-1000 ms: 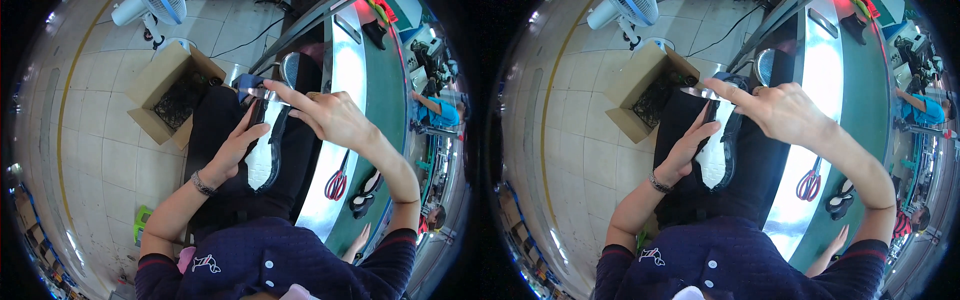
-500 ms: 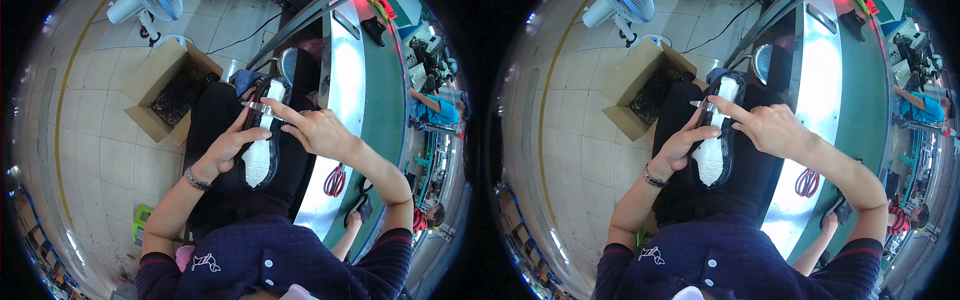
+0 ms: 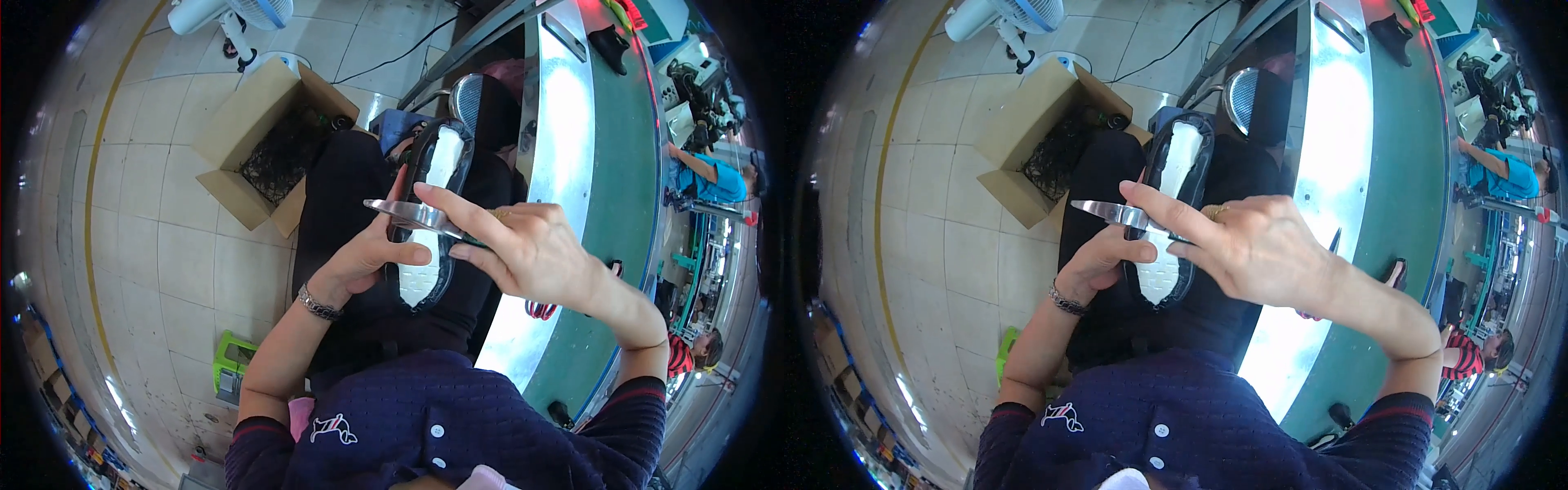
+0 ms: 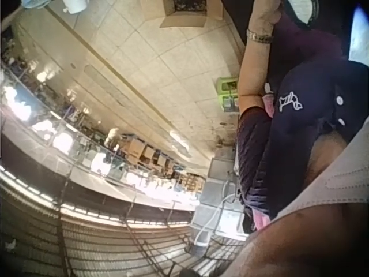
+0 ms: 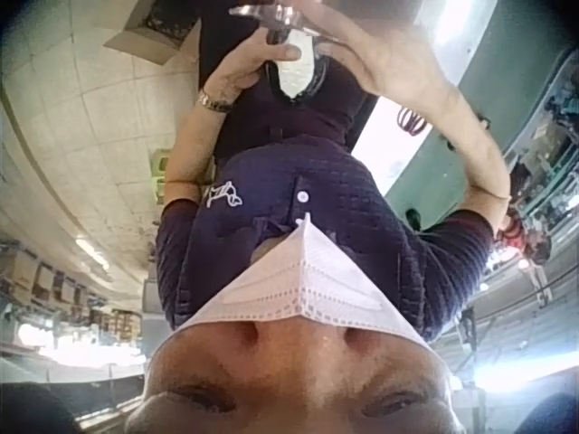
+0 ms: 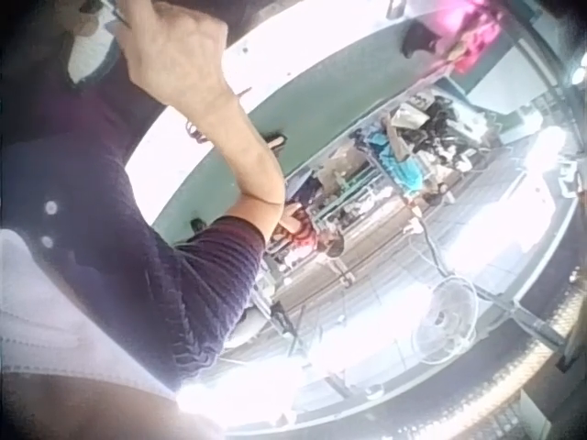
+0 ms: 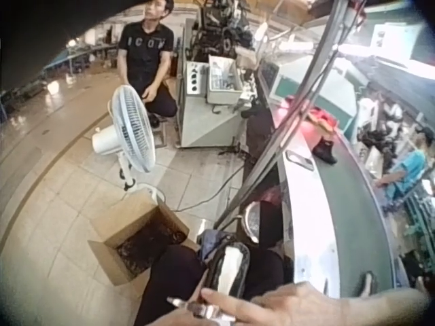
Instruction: The recorder is performing assembly and trimming tasks on footwear in a shoe factory.
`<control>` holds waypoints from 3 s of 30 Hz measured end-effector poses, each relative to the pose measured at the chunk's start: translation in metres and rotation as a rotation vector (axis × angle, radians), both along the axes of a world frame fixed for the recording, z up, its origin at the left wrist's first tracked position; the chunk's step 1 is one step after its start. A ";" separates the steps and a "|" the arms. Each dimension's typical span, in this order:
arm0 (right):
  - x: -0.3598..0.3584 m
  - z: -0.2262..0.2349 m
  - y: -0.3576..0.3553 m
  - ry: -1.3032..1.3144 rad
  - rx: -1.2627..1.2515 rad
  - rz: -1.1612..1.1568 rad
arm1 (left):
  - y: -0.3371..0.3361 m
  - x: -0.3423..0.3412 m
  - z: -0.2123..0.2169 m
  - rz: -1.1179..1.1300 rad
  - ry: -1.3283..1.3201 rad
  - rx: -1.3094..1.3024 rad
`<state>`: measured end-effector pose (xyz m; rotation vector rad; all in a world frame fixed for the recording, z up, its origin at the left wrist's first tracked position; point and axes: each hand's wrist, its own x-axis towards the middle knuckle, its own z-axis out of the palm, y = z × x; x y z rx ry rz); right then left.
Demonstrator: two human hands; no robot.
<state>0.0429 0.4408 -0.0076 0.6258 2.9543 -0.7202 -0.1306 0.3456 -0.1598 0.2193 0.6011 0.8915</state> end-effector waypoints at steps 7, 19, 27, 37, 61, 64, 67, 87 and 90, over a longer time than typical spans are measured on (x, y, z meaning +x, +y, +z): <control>0.007 0.016 0.002 -0.520 -0.103 -0.046 | -0.022 0.018 -0.007 0.261 -0.184 0.157; 0.028 -0.006 -0.030 -0.326 0.348 0.157 | -0.032 0.033 0.009 0.301 -0.180 0.088; 0.009 0.031 -0.010 -0.502 -0.047 0.166 | -0.034 0.041 0.011 0.396 0.143 0.139; -0.002 0.008 -0.020 -0.377 0.263 0.136 | -0.031 0.025 0.011 0.225 0.046 0.043; 0.032 -0.002 -0.029 -0.242 0.277 0.257 | -0.052 0.037 0.013 0.333 -0.095 0.091; 0.024 0.013 -0.033 -0.431 0.020 0.183 | -0.054 0.044 0.013 0.389 0.018 0.104; 0.016 0.026 -0.042 -0.314 0.283 0.260 | -0.057 0.047 0.005 0.451 0.162 0.155; 0.020 -0.007 -0.077 -0.307 0.153 0.129 | -0.125 0.047 -0.083 0.189 0.550 0.303; 0.035 -0.008 -0.087 -0.013 0.198 0.237 | -0.068 0.046 0.007 0.003 0.298 -0.023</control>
